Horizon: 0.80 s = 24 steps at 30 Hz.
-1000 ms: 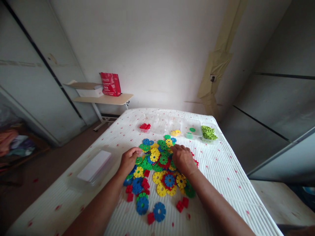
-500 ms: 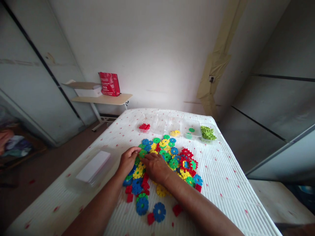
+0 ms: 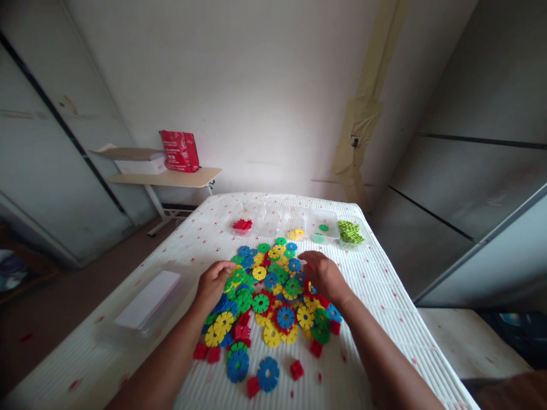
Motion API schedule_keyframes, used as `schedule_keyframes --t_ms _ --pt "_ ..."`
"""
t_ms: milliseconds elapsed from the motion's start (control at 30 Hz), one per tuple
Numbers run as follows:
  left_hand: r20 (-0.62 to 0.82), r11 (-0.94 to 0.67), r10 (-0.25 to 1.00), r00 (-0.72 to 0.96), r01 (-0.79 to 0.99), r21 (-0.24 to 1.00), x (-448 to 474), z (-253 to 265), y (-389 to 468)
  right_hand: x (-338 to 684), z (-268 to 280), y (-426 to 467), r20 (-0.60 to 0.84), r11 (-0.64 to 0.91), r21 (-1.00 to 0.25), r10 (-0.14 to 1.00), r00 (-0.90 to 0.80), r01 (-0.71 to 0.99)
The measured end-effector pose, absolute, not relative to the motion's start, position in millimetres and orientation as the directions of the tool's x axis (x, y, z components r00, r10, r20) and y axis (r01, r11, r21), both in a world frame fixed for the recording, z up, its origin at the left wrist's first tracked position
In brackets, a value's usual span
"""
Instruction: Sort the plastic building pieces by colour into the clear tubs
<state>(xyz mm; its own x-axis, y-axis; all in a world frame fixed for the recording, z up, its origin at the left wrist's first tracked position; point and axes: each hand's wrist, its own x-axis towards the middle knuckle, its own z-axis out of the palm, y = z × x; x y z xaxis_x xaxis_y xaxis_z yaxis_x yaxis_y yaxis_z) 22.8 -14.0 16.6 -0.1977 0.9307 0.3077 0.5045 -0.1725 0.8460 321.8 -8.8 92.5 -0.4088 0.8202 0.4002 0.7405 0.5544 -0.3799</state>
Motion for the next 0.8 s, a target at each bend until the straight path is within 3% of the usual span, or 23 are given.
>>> schedule_keyframes --t_ms 133,233,333,433,533,800 --pt "0.295 -0.16 0.936 -0.194 0.513 0.844 21.6 17.2 -14.0 382.4 76.5 4.5 0.391 0.364 -0.52 0.906 -0.163 0.773" --pt "0.285 -0.147 0.938 -0.195 0.522 0.84 20.8 16.2 -13.6 406.2 69.6 4.3 0.34 0.303 -0.599 0.934 -0.108 0.741" --pt "0.284 -0.142 0.937 -0.201 0.526 0.839 20.0 13.2 -12.4 408.3 70.0 -0.4 0.206 0.27 -0.615 0.962 -0.18 0.741" --pt "0.302 -0.15 0.93 -0.208 0.536 0.831 19.3 10.6 -11.0 393.0 71.6 -5.9 0.138 0.336 -0.56 0.939 -0.314 0.757" --pt "0.314 -0.148 0.927 -0.204 0.571 0.808 19.6 11.1 -10.8 370.2 69.8 -9.8 0.142 0.443 -0.473 0.892 -0.43 0.762" --pt "0.327 -0.166 0.927 -0.184 0.581 0.797 44.1 16.1 -7.8 317.2 60.7 -17.0 0.255 0.575 -0.473 0.814 -0.521 0.668"
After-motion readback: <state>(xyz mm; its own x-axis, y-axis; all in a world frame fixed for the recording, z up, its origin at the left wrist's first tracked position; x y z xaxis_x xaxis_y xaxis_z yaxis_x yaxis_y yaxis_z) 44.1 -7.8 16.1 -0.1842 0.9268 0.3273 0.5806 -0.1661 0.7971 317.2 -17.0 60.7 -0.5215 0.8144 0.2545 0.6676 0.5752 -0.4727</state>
